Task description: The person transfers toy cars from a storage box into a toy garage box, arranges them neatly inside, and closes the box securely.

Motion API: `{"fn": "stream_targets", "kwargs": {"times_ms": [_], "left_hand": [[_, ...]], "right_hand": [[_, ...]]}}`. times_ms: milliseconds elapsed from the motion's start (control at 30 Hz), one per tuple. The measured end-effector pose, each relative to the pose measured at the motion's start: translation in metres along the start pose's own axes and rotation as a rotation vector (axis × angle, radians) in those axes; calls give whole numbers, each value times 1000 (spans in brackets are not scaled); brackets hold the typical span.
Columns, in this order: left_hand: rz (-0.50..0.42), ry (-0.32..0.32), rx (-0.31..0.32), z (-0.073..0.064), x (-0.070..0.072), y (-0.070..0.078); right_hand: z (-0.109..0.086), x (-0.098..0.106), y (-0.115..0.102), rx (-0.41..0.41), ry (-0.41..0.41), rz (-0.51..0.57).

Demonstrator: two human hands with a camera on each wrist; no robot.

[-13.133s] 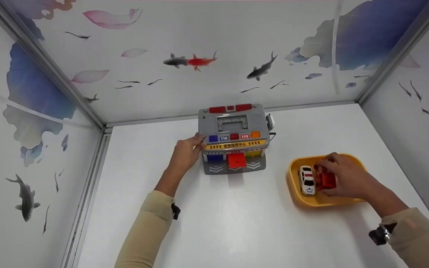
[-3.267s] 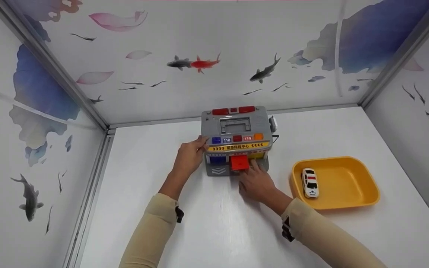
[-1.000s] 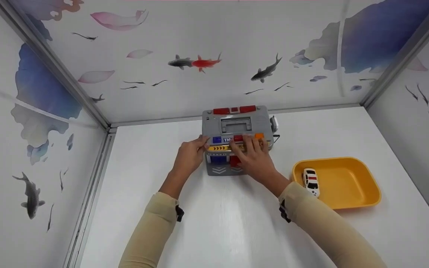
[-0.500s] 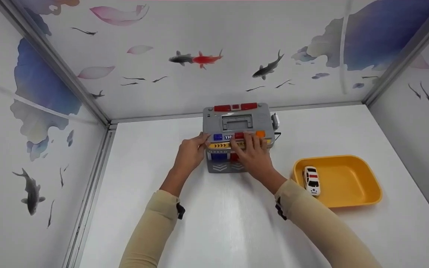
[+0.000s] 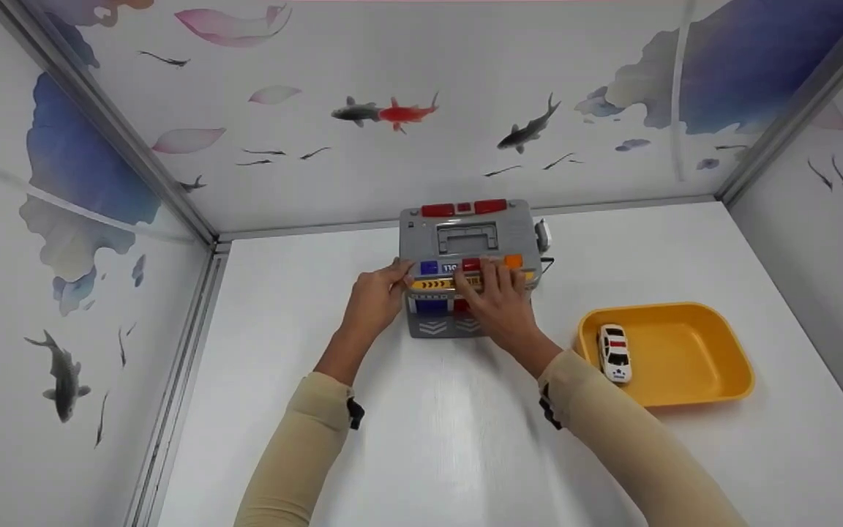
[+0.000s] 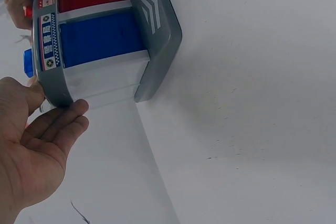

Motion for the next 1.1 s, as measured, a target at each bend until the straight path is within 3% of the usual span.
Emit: {"fn": "stream_targets", "kwargs": {"times_ms": [500,767,933,1100], "left_hand": [[12,-3,24,0,-1,-1],[22,-7,1,0,-1,0],[20,-3,-11,1,-1,0],[27,-25,16,2,-1,-1]], "right_hand": [[0,-3,-1,3,9,-46],[0,-1,-2,-15,52,-46],[1,-1,-1,-18,41,-10],[2,2,5,-30,13,109]]}}
Point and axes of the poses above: each hand's wrist, its own z-axis towards the middle knuckle, its own x-axis out of the back of the hand, y = z × x, the point moved 9 cm from there along z, towards the middle knuckle, and after that the axes turned 3 degrees about -z, right-handed, at the moved point
